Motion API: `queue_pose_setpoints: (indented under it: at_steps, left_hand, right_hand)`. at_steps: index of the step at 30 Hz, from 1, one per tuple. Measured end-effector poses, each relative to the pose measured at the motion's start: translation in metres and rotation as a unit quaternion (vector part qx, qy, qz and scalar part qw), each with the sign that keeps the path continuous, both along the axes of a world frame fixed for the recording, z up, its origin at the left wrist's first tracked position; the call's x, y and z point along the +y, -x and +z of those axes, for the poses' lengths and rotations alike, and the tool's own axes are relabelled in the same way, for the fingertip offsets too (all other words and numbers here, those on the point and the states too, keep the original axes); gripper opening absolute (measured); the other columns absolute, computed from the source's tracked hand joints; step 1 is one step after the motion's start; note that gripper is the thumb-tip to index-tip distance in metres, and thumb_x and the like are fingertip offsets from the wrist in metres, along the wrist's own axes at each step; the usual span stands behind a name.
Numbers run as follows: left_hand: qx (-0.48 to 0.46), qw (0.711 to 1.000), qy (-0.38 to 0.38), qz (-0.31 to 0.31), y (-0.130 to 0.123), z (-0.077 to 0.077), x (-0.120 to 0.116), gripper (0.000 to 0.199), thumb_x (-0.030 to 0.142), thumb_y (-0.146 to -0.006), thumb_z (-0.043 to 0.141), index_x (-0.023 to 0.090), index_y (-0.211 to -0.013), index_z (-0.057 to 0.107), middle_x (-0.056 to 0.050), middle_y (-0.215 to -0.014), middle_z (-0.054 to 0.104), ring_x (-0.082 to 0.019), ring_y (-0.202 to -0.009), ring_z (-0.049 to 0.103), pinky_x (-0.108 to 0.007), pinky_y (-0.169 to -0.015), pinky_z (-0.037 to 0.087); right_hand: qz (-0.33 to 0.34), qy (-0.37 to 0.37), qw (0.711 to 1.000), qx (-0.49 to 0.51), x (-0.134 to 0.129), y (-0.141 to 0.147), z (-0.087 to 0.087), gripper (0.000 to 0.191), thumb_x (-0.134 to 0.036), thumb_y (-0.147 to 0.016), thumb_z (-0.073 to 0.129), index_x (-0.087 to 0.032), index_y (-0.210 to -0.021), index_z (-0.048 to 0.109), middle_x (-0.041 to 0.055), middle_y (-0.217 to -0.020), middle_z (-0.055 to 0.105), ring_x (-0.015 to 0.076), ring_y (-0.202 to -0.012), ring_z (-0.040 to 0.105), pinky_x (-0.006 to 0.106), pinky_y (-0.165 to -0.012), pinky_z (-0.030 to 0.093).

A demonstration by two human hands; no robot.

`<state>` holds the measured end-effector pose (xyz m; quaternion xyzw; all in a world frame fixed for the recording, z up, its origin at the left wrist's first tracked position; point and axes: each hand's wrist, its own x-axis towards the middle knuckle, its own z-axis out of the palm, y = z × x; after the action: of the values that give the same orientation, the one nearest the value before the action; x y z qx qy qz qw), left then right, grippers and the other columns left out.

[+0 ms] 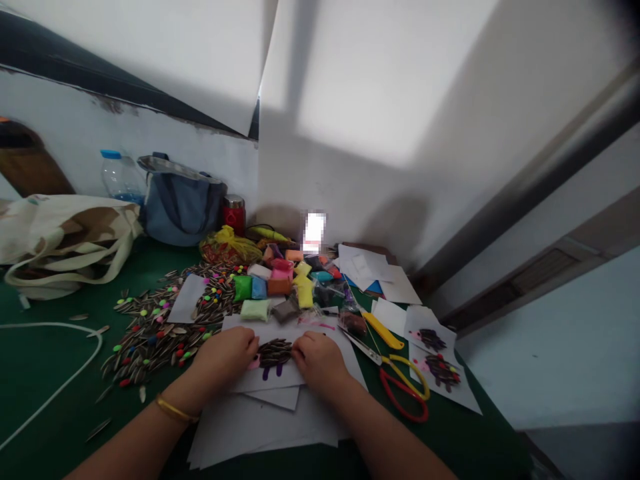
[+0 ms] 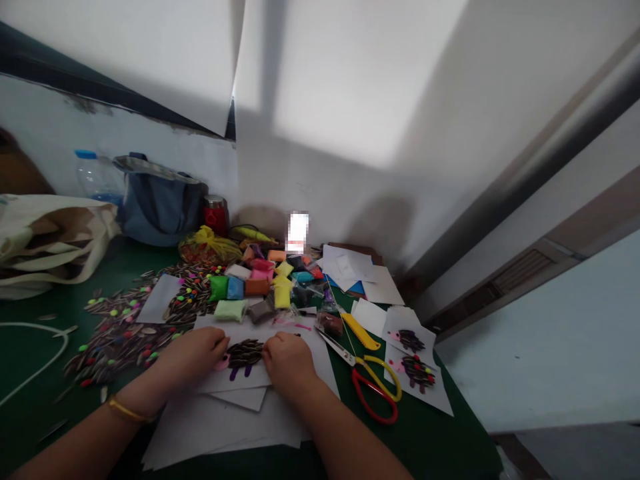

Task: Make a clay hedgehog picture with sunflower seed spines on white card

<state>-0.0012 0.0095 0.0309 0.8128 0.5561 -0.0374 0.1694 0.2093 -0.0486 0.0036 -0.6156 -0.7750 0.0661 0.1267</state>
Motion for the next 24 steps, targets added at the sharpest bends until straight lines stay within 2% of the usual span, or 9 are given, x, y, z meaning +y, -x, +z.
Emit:
queue_pose_setpoints:
  at_steps: [7, 9, 11, 13, 15, 17, 18, 20, 24]
  left_hand:
    - [-0.032, 0.999, 0.001, 0.003, 0.002, 0.000, 0.001, 0.033, 0.036, -0.090, 0.041, 0.018, -0.074, 0.064, -0.012, -0.081, 0.070, -0.025, -0.073, 0.064, -0.032, -0.064, 0.037]
    - [-0.086, 0.996, 0.002, 0.030, 0.002, 0.000, 0.002, 0.034, 0.035, -0.089, 0.043, 0.018, -0.067, 0.062, -0.009, -0.074, 0.066, -0.023, -0.069, 0.060, -0.031, -0.063, 0.036]
    - [-0.217, 0.973, 0.023, 0.075, 0.002, 0.002, 0.002, 0.031, 0.036, -0.088, 0.046, 0.018, -0.066, 0.061, -0.006, -0.070, 0.063, -0.020, -0.068, 0.057, -0.029, -0.062, 0.037]
    - [-0.415, 0.892, 0.100, 0.150, 0.002, 0.006, 0.001, 0.028, 0.037, -0.088, 0.049, 0.018, -0.073, 0.063, -0.002, -0.068, 0.059, -0.017, -0.064, 0.055, -0.026, -0.059, 0.038]
    - [-0.597, 0.733, 0.235, 0.227, 0.001, 0.011, -0.002, 0.026, 0.037, -0.090, 0.049, 0.017, -0.086, 0.065, -0.001, -0.070, 0.058, -0.014, -0.062, 0.055, -0.023, -0.057, 0.042]
    - [-0.694, 0.570, 0.359, 0.253, 0.000, 0.016, -0.004, 0.028, 0.036, -0.094, 0.047, 0.015, -0.095, 0.065, -0.004, -0.078, 0.063, -0.014, -0.071, 0.061, -0.025, -0.067, 0.050]
    - [-0.718, 0.510, 0.401, 0.253, 0.000, 0.018, -0.006, 0.030, 0.035, -0.095, 0.046, 0.013, -0.098, 0.066, -0.008, -0.085, 0.066, -0.016, -0.079, 0.065, -0.028, -0.075, 0.053]
    - [-0.737, 0.441, 0.446, 0.250, -0.002, 0.020, -0.008, 0.035, 0.036, -0.097, 0.044, 0.010, -0.102, 0.066, -0.015, -0.099, 0.068, -0.021, -0.094, 0.067, -0.033, -0.089, 0.053]
    - [-0.747, 0.403, 0.474, 0.234, -0.007, 0.022, -0.014, 0.044, 0.041, -0.098, 0.042, 0.005, -0.108, 0.065, -0.022, -0.114, 0.066, -0.025, -0.107, 0.065, -0.036, -0.098, 0.051]
  right_hand:
    - [0.013, -0.032, 0.997, 0.076, 0.000, -0.008, -0.001, 0.004, -0.020, -0.087, 0.068, -0.021, -0.085, 0.071, 0.0022, -0.086, 0.069, 0.0172, -0.082, 0.062, 0.026, -0.071, 0.041]
    - [0.010, -0.054, 0.992, 0.113, 0.000, -0.012, -0.002, 0.004, -0.018, -0.086, 0.069, -0.021, -0.083, 0.070, 0.0018, -0.085, 0.068, 0.0172, -0.082, 0.061, 0.027, -0.071, 0.041]
    - [0.005, -0.078, 0.986, 0.150, 0.000, -0.015, -0.002, 0.006, -0.016, -0.085, 0.068, -0.021, -0.082, 0.069, 0.0016, -0.083, 0.067, 0.0175, -0.081, 0.061, 0.027, -0.072, 0.042]
    - [0.005, -0.100, 0.978, 0.182, 0.000, -0.016, -0.001, 0.007, -0.015, -0.087, 0.065, -0.021, -0.083, 0.067, 0.0016, -0.083, 0.067, 0.0177, -0.082, 0.060, 0.028, -0.073, 0.043]
    - [0.013, -0.122, 0.971, 0.204, -0.001, -0.014, 0.001, 0.008, -0.016, -0.088, 0.062, -0.021, -0.084, 0.066, 0.0019, -0.084, 0.066, 0.0177, -0.081, 0.060, 0.028, -0.074, 0.043]
    - [0.025, -0.144, 0.965, 0.217, -0.002, -0.010, 0.003, 0.008, -0.017, -0.090, 0.060, -0.021, -0.085, 0.065, 0.0026, -0.084, 0.066, 0.0180, -0.081, 0.059, 0.029, -0.074, 0.043]
    - [0.034, -0.154, 0.962, 0.222, -0.003, -0.007, 0.004, 0.009, -0.018, -0.090, 0.059, -0.021, -0.086, 0.065, 0.0030, -0.084, 0.066, 0.0183, -0.081, 0.059, 0.029, -0.074, 0.043]
    - [0.052, -0.168, 0.958, 0.226, -0.004, -0.002, 0.006, 0.010, -0.019, -0.092, 0.056, -0.021, -0.089, 0.065, 0.0041, -0.085, 0.066, 0.0188, -0.082, 0.059, 0.030, -0.075, 0.044]
    - [0.077, -0.186, 0.955, 0.218, -0.007, 0.005, 0.008, 0.013, -0.021, -0.094, 0.054, -0.021, -0.098, 0.066, 0.0059, -0.089, 0.066, 0.0203, -0.086, 0.059, 0.032, -0.077, 0.045]
